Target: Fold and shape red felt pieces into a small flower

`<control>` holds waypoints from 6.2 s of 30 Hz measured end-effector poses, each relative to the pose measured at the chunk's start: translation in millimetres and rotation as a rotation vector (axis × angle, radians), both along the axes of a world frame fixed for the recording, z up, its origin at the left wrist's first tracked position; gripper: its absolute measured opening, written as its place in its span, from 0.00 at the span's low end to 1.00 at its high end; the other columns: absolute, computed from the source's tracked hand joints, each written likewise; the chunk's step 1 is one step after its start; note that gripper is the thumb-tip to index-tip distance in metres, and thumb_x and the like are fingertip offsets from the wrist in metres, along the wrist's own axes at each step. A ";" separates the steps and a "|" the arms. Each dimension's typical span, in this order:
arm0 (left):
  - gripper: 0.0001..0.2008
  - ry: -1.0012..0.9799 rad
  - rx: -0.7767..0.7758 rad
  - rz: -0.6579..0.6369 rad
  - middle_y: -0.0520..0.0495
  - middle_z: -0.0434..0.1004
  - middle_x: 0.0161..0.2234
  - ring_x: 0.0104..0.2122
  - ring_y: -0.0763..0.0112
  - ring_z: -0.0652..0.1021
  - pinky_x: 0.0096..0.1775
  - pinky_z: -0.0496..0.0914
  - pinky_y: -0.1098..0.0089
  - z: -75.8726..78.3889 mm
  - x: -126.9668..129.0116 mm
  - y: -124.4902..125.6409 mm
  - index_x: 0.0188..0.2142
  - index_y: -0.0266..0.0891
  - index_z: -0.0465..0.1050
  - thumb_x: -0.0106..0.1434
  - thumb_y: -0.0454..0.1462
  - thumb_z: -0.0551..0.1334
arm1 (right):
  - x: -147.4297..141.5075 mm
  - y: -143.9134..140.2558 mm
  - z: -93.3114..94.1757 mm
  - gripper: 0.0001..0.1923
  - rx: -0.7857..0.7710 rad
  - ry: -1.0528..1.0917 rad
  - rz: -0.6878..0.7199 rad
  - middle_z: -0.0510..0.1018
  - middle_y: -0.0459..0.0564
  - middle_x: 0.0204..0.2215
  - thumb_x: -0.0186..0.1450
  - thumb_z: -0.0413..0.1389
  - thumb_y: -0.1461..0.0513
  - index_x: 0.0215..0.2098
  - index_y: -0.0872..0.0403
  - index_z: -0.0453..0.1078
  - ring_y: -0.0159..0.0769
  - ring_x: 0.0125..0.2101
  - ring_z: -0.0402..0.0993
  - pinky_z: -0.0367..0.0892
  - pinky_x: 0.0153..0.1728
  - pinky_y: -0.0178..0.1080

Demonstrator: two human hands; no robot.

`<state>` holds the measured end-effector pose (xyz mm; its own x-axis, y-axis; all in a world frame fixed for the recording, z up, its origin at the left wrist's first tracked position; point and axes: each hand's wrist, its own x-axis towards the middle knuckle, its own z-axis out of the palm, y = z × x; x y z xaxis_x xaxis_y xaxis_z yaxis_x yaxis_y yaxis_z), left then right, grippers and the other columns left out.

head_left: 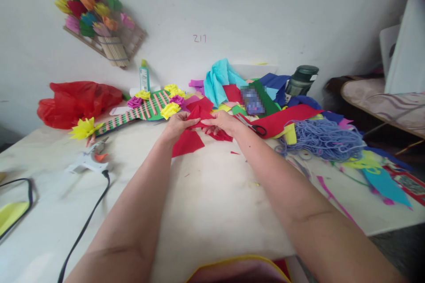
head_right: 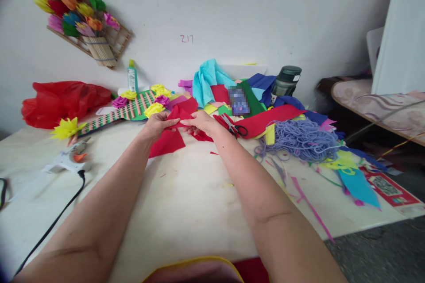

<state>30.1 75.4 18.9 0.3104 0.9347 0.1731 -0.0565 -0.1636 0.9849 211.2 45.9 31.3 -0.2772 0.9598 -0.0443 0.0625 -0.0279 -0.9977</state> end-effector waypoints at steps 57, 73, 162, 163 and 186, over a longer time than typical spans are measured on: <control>0.18 -0.084 -0.160 -0.091 0.53 0.74 0.21 0.18 0.74 0.75 0.21 0.70 0.74 0.7 4.3 -6.1 0.30 0.36 0.68 0.41 0.38 0.72 | -4.1 10.6 -10.3 0.10 0.232 0.032 -0.174 0.70 0.40 0.19 0.45 0.63 0.63 0.23 0.56 0.67 0.28 0.22 0.67 0.64 0.27 0.34; 0.11 -0.149 -0.133 -0.090 0.49 0.76 0.22 0.20 0.70 0.77 0.24 0.72 0.74 2.0 0.9 -6.0 0.30 0.34 0.72 0.45 0.34 0.67 | -6.7 3.5 -7.1 0.06 0.229 0.143 -0.111 0.75 0.44 0.19 0.50 0.60 0.64 0.28 0.55 0.73 0.28 0.17 0.68 0.67 0.20 0.33; 0.15 -0.186 -0.039 -0.012 0.47 0.78 0.27 0.25 0.75 0.74 0.30 0.70 0.72 -6.9 9.2 -2.7 0.29 0.35 0.76 0.44 0.42 0.71 | -5.8 10.5 -13.2 0.11 0.111 0.166 -0.161 0.76 0.47 0.20 0.54 0.62 0.57 0.25 0.57 0.71 0.31 0.19 0.72 0.67 0.22 0.33; 0.15 -0.187 -0.037 -0.009 0.47 0.78 0.28 0.25 0.75 0.75 0.30 0.70 0.73 -6.6 8.4 -2.4 0.29 0.34 0.76 0.44 0.42 0.71 | -4.8 10.5 -13.0 0.11 0.088 0.153 -0.143 0.76 0.48 0.19 0.55 0.61 0.56 0.26 0.57 0.70 0.32 0.19 0.72 0.67 0.21 0.34; 0.17 -0.167 -0.090 -0.054 0.50 0.75 0.23 0.21 0.76 0.73 0.26 0.69 0.73 -3.4 11.2 -4.2 0.28 0.35 0.73 0.41 0.41 0.73 | -6.7 4.2 -9.3 0.12 0.275 -0.056 -0.117 0.64 0.39 0.13 0.52 0.60 0.59 0.17 0.56 0.64 0.25 0.17 0.60 0.58 0.21 0.31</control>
<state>41.3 71.2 15.5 0.3343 0.9315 0.1431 -0.2262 -0.0681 0.9717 204.5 50.2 22.0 -0.1686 0.9632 0.2094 0.1297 0.2323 -0.9640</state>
